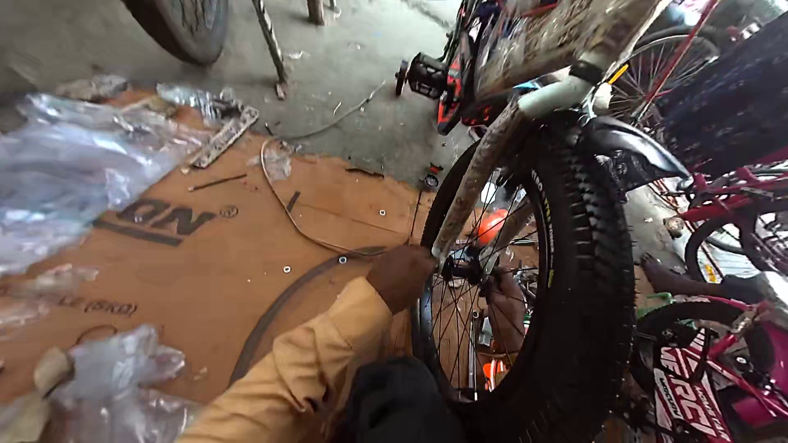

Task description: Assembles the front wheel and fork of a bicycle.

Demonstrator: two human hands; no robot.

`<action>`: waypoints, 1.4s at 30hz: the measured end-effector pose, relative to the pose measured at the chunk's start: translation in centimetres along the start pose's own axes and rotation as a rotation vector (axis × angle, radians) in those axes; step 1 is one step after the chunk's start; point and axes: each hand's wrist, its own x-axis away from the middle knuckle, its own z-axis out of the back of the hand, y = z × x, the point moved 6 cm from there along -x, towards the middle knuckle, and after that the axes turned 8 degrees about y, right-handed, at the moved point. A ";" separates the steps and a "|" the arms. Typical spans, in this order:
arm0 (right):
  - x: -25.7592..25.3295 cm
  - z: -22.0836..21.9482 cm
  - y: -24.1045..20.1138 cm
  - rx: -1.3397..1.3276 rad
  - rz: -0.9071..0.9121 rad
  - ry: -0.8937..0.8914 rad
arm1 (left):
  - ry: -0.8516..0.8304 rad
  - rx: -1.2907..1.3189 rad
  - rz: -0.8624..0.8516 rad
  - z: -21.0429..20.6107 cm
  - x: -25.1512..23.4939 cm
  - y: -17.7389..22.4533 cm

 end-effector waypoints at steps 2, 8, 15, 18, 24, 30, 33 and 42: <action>-0.1 0.1 0.8 0.070 -0.035 -0.031 | 0.076 -0.035 -0.057 0.1 0.2 0.3; -0.7 0.5 0.6 0.257 -0.027 -0.115 | 0.147 -0.116 -0.125 0.2 0.3 0.6; -1.1 3.2 4.6 -0.035 0.030 -0.214 | 0.206 0.076 0.095 -0.3 1.1 -0.8; -1.0 7.2 2.9 -0.045 0.063 -0.200 | 0.242 0.217 0.199 0.6 2.3 -1.2; -0.1 21.1 1.5 -0.016 0.238 0.013 | 0.305 0.385 0.262 1.5 6.0 -3.2; 2.4 26.4 16.8 -0.006 -0.151 0.259 | 0.265 0.672 0.416 0.1 6.1 -4.8; 4.1 22.0 25.4 0.024 -0.229 0.117 | 0.312 0.708 0.440 1.2 4.2 -2.2; 6.7 10.1 11.9 0.415 -0.291 -0.612 | 0.422 0.800 0.478 2.9 1.7 4.4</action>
